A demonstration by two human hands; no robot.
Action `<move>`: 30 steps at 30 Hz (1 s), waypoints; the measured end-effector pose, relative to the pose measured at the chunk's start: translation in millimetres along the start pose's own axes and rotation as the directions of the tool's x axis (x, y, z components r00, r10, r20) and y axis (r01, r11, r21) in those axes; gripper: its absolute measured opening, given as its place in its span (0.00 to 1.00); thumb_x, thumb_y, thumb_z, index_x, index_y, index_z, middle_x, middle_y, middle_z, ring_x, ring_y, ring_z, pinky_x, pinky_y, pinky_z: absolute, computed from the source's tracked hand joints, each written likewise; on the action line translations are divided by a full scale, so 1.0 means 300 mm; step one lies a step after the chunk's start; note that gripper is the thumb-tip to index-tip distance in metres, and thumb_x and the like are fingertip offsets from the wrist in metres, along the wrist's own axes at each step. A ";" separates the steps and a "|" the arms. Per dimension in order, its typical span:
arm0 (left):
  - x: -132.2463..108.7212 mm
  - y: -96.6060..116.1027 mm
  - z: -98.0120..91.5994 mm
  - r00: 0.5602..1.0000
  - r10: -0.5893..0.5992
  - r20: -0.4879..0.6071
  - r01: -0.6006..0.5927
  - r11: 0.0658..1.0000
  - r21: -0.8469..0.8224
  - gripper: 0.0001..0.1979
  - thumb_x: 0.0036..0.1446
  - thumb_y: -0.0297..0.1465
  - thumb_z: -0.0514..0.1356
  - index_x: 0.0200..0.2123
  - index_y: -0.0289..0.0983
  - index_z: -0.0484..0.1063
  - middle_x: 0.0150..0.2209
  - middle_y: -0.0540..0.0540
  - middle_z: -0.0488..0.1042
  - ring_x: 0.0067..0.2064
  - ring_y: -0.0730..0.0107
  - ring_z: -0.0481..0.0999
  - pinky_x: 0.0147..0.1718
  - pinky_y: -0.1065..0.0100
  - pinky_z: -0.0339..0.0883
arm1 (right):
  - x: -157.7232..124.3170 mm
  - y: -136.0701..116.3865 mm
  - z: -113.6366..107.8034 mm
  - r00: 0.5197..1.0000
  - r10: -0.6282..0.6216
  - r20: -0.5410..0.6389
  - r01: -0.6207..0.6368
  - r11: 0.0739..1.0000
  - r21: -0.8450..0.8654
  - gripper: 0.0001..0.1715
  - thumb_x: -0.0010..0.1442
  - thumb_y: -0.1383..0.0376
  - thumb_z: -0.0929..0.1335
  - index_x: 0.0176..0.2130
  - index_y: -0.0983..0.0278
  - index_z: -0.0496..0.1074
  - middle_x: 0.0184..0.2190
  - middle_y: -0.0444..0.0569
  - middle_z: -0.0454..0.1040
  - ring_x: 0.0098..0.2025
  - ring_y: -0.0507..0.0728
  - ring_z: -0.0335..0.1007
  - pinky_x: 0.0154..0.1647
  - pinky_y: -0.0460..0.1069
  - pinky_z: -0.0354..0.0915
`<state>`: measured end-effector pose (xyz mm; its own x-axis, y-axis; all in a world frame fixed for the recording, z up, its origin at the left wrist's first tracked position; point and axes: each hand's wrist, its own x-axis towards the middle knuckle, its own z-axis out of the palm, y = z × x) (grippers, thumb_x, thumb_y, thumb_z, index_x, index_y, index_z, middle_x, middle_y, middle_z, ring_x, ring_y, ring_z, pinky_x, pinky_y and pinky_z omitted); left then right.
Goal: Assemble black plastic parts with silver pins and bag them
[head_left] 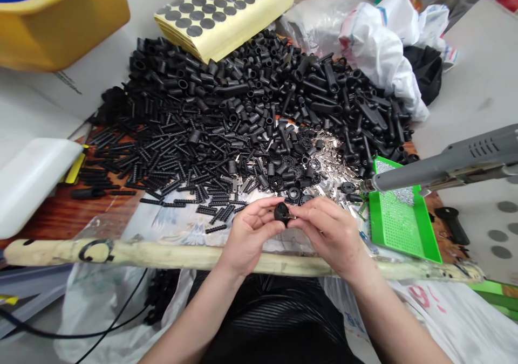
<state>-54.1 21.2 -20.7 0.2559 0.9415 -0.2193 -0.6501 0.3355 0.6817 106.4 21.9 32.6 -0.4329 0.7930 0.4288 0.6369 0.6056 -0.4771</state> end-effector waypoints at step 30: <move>0.007 0.010 0.010 0.997 -0.019 -0.075 0.021 0.999 0.028 0.18 0.39 0.24 0.71 0.38 0.37 0.77 0.36 0.46 0.79 0.38 0.70 0.76 0.40 0.71 0.68 | 0.019 -0.033 0.037 0.960 0.249 -0.130 -0.217 0.951 0.218 0.06 0.58 0.72 0.70 0.33 0.63 0.76 0.29 0.47 0.75 0.31 0.54 0.72 0.33 0.49 0.70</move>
<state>-53.3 24.1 -17.1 0.2139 0.9348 -0.2835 -0.6246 0.3540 0.6961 90.6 21.2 31.1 -0.1741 0.9031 0.3924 0.5609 0.4185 -0.7143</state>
